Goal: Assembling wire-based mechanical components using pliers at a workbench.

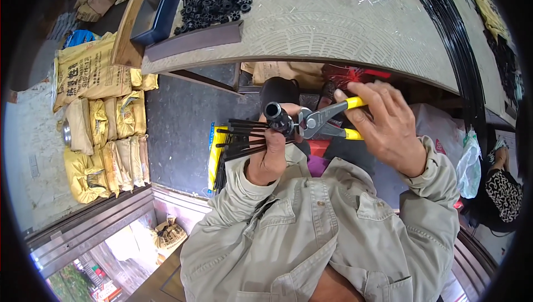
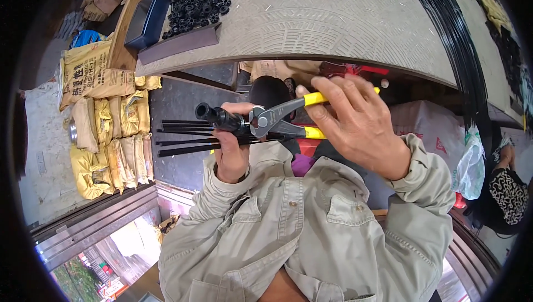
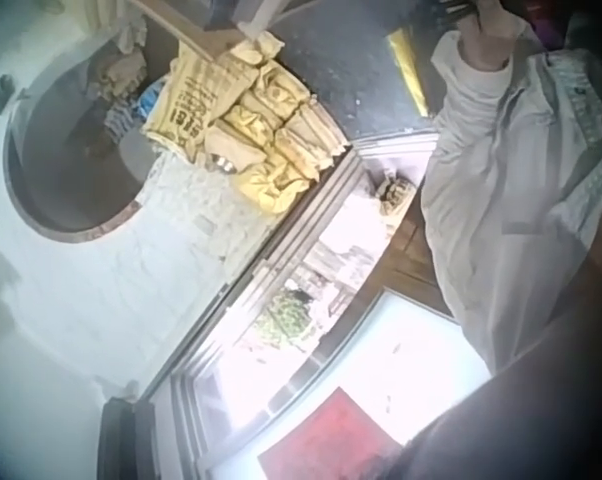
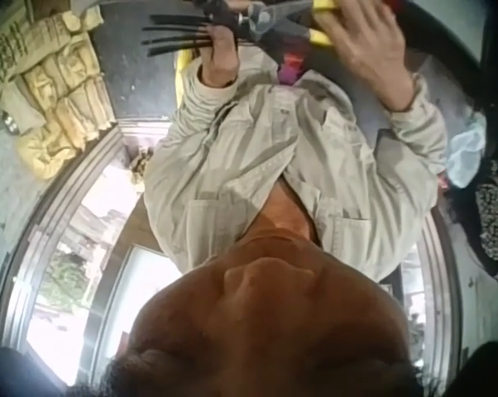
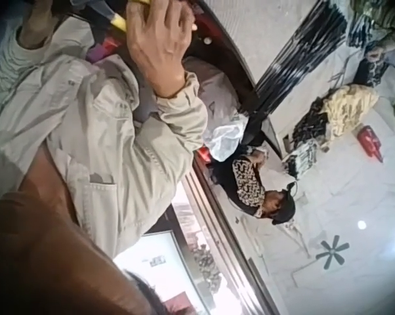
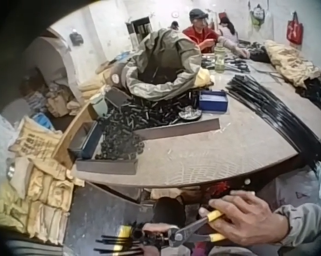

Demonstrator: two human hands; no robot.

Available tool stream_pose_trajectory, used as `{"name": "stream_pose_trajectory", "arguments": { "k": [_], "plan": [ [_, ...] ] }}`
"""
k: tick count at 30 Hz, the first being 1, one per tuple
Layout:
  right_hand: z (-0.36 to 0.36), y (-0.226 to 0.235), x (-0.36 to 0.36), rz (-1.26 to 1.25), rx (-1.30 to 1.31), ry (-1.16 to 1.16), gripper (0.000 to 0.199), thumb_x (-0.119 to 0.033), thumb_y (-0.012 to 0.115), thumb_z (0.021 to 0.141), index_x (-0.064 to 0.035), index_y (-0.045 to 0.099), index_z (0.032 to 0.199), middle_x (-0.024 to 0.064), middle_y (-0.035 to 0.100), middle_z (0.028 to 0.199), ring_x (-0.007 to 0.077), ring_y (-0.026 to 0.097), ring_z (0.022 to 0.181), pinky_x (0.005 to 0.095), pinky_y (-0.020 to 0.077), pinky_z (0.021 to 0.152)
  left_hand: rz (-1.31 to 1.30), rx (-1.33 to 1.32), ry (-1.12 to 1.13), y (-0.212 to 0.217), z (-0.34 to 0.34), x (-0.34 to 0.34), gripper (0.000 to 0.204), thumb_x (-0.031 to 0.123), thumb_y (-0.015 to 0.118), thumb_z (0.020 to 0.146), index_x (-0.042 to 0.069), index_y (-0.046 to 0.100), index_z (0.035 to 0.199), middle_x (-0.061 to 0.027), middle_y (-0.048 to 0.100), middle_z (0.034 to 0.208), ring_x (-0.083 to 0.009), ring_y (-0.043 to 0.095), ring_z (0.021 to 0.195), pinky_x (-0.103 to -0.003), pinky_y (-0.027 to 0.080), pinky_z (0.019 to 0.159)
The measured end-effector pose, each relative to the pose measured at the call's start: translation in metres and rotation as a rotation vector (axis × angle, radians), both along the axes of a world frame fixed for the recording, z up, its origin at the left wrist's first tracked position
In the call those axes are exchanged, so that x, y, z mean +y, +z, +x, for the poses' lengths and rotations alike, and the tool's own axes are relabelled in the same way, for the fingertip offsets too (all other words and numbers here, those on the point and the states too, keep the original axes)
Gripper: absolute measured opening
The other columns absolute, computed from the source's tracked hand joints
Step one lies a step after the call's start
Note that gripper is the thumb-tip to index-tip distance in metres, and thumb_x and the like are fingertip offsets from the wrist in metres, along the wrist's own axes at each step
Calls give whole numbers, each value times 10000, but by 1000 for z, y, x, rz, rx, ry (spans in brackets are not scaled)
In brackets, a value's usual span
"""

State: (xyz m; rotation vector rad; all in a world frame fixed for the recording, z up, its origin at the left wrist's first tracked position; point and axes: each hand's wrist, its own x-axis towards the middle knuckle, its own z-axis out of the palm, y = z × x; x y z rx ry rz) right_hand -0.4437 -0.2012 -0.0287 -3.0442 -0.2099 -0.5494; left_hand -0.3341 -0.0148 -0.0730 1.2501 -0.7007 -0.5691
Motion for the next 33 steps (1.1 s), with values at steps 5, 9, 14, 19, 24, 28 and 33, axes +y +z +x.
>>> {"name": "stream_pose_trajectory", "arguments": {
  "k": [5,9,14,19,24,28,33],
  "plan": [
    [2,6,1,-208,-32,-48,454,-170,521,747,-77,535,1191,113,477,1157,242,511,1009,441,362,935,14,-6,2,-2,1,2,637,568,341,881,-20,493,1076,-33,535,859,-83,485,705,-231,413,642],
    [2,9,0,-182,-2,-46,470,-177,539,737,-57,524,1191,125,478,1137,259,511,970,433,384,887,62,-73,71,-2,-1,1,676,600,287,873,-26,428,1087,-69,520,794,-122,494,652,-259,423,617],
    [4,26,-10,-270,44,69,440,-183,568,714,-13,548,1118,128,477,1035,260,490,881,375,396,769,119,-137,156,-2,-4,-1,696,620,267,869,-18,439,1090,-70,527,755,-109,502,620,-239,421,591],
    [-1,19,-13,-85,275,179,398,-170,570,718,-9,561,1081,114,461,958,235,461,825,355,368,697,153,-203,137,-8,-2,1,710,632,257,863,-13,439,1097,-65,530,749,-109,504,586,-228,420,565],
    [1,8,-6,-55,128,118,384,-160,546,739,-12,565,1093,115,459,966,240,464,838,367,362,713,152,-216,167,-14,-1,0,717,640,250,860,-8,439,1101,-61,534,744,-108,503,565,-218,419,541],
    [5,4,-2,-45,130,87,405,-158,539,739,-16,553,1119,114,461,975,242,476,861,390,372,753,89,-16,161,-8,-2,1,725,638,271,857,-13,451,1119,-60,526,787,-109,498,602,-234,417,565],
    [12,1,-1,-45,-24,89,415,-152,537,739,-26,543,1135,115,469,989,242,493,866,414,381,819,58,30,127,-10,1,4,730,632,295,858,-24,457,1134,-61,519,834,-113,494,644,-248,412,600]
  ]
}}
